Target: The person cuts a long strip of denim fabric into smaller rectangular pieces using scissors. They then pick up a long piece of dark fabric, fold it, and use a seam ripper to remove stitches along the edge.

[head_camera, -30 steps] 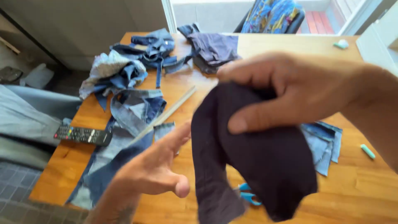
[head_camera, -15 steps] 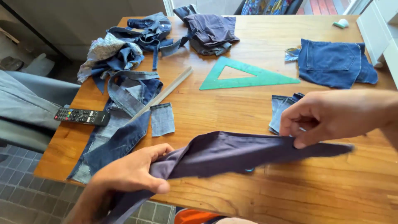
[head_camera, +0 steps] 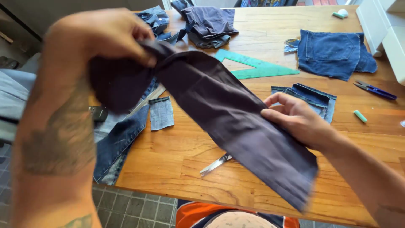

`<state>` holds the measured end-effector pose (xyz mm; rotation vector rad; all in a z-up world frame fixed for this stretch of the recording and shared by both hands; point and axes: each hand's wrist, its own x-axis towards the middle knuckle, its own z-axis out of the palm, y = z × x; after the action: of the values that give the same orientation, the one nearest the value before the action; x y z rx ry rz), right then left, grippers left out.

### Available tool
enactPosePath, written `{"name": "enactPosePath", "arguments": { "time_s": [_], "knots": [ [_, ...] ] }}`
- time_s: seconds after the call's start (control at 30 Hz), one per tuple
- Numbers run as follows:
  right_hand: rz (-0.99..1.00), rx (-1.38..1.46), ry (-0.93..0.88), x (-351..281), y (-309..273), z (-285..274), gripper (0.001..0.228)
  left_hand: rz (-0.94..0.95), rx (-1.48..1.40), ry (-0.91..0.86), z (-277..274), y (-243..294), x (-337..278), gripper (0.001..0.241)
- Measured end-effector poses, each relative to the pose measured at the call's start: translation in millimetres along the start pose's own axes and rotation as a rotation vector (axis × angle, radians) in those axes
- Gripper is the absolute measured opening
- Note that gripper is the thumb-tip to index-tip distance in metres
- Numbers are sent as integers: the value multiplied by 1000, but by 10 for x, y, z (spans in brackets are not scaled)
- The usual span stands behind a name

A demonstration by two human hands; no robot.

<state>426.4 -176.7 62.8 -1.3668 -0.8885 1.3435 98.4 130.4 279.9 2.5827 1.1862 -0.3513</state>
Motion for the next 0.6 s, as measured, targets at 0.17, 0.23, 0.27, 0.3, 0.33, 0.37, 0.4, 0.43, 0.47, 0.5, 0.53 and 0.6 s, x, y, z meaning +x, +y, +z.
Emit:
{"name": "enactPosePath", "arguments": {
  "time_s": [0.17, 0.23, 0.27, 0.3, 0.33, 0.37, 0.4, 0.43, 0.47, 0.5, 0.53, 0.6],
  "knots": [
    [-11, -194, 183, 344, 605, 70, 32, -27, 374, 338, 394, 320, 1261, 32],
    [-3, -288, 239, 296, 633, 132, 34, 66, 526, 508, 768, 413, 1598, 30],
    [11, -266, 256, 220, 569, 168, 35, 161, 559, 709, 957, 510, 1640, 37],
    [25, -243, 273, 149, 501, 192, 37, 255, 587, 913, 1143, 617, 1689, 53],
    [28, -241, 276, 99, 484, 174, 37, 258, 586, 911, 1287, 763, 1374, 53],
    [-6, -367, 345, 52, 466, 146, 43, 512, 203, 827, 1428, 913, 1064, 39],
    [-33, -488, 422, -33, 475, 120, 49, 755, -189, 707, 1590, 1086, 759, 27],
    [-21, -481, 432, -134, 543, 63, 49, 765, -193, 693, 1815, 1164, 560, 27],
    [-179, -697, 443, -200, 581, 3, 37, 695, -176, 526, 2023, 1217, 348, 14],
    [-340, -911, 448, -271, 620, -48, 26, 625, -158, 359, 2231, 1263, 126, 12],
    [-338, -912, 440, -334, 648, -49, 26, 618, -162, 358, 2436, 1235, 1, 12],
    [-367, -876, 370, -458, 707, -37, 27, 672, -227, 240, 2817, 1176, -245, 69]
  ]
}}
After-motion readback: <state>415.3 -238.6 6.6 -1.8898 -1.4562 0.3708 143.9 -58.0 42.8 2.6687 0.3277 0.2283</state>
